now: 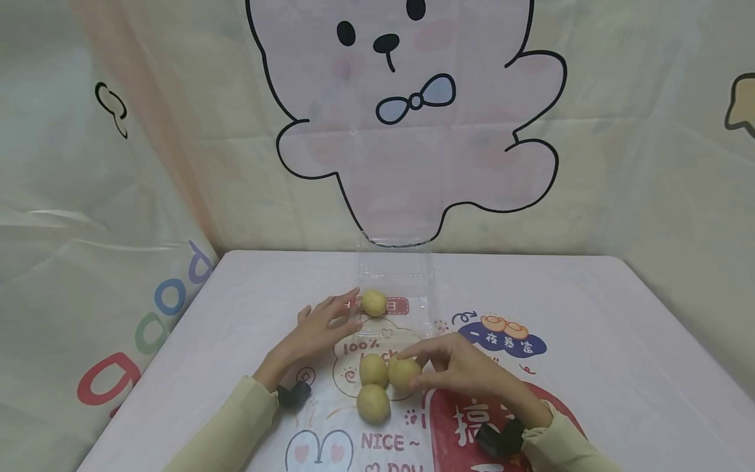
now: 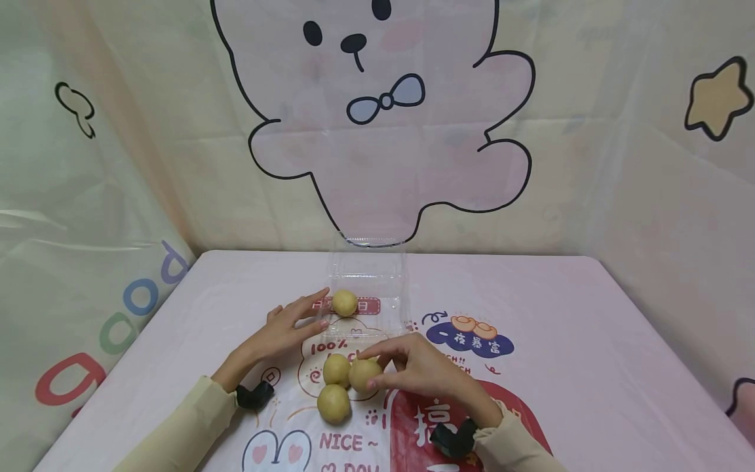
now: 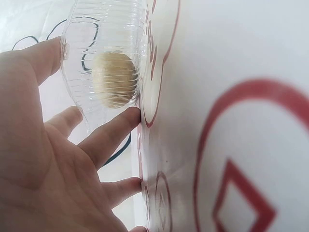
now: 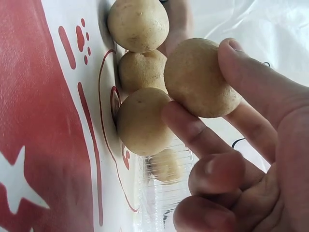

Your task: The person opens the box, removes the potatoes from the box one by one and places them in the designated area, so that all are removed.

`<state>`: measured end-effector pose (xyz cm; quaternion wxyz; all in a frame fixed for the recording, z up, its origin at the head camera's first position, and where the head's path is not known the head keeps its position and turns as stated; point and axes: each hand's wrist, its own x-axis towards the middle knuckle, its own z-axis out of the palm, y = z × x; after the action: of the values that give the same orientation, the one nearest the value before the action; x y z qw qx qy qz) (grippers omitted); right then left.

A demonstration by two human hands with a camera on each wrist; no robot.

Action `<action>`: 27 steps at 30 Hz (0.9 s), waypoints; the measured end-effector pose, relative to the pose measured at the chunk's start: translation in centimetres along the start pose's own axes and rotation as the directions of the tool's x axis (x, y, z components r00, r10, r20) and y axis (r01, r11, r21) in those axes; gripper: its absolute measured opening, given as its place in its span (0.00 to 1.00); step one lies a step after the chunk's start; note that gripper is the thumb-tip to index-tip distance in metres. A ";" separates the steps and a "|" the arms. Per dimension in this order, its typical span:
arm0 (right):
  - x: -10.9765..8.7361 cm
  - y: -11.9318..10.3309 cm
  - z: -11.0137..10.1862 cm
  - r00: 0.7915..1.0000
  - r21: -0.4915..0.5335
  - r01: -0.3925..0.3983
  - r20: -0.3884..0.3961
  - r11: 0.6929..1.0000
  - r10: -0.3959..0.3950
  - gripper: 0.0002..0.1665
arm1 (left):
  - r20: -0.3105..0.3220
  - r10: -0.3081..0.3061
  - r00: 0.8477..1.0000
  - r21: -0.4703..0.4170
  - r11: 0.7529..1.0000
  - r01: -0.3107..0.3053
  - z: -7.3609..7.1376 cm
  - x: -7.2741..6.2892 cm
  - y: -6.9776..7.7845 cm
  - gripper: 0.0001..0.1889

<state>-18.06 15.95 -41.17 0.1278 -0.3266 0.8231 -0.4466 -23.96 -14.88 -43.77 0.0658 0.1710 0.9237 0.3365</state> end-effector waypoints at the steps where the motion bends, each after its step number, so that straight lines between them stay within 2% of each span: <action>1: 0.0 0.0 0.0 1.000 0.001 -0.003 0.006 1.000 0.003 0.24 | 0.000 0.000 1.000 0.000 1.000 0.000 0.0 0.0 0.0 0.38; 13: 0.1 0.2 0.6 0.995 0.027 -0.056 0.085 0.998 0.054 0.25 | 0.005 -0.002 1.000 -0.010 1.000 0.002 0.0 -0.1 -0.1 0.38; 27: 0.2 0.4 0.7 0.994 0.025 -0.065 0.095 0.998 0.063 0.24 | 0.009 -0.004 1.000 -0.013 1.000 0.004 -0.2 -0.1 -0.1 0.38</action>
<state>-17.99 15.51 -41.86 0.1852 -0.3189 0.8200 -0.4378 -23.96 -15.08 -43.73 0.0719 0.1704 0.9216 0.3414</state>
